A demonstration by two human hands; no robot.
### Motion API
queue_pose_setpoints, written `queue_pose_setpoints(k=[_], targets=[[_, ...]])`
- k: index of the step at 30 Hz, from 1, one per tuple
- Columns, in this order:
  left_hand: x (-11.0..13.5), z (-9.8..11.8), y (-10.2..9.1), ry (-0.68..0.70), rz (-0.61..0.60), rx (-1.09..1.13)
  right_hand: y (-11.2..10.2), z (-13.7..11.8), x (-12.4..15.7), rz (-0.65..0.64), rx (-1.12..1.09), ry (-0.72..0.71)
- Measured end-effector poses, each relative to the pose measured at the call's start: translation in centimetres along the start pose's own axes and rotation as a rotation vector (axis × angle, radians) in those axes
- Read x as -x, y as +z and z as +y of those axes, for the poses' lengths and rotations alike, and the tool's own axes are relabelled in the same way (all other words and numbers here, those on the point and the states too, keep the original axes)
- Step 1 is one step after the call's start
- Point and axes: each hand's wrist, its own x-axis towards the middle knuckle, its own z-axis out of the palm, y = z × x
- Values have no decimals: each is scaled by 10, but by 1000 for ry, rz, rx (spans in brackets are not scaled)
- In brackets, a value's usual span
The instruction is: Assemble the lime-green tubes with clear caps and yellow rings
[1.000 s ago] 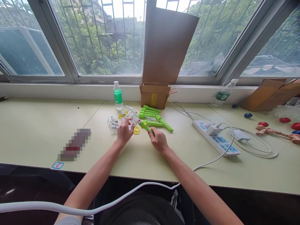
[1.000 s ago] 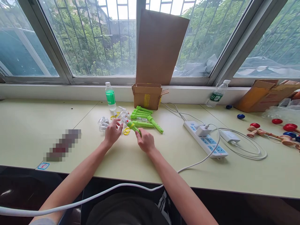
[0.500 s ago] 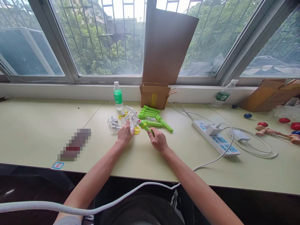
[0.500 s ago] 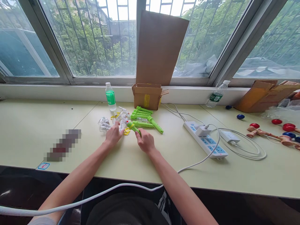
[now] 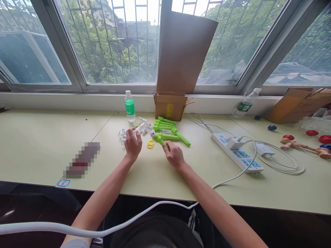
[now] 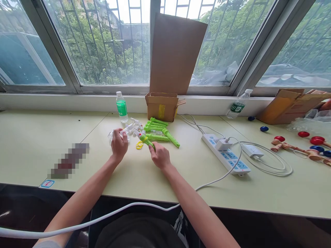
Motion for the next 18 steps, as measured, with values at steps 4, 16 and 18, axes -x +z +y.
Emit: queue_pose_setpoints(k=[4,16,18], targets=[[-6,-6,0,-55,117,171,-1,0,1,1,-1,-6],[-7,-10,2,-6,44,290,1,0,1,-4,6,-49],[-5,-9,3,26,-9,290,2,1,1,-1,-4,-67]])
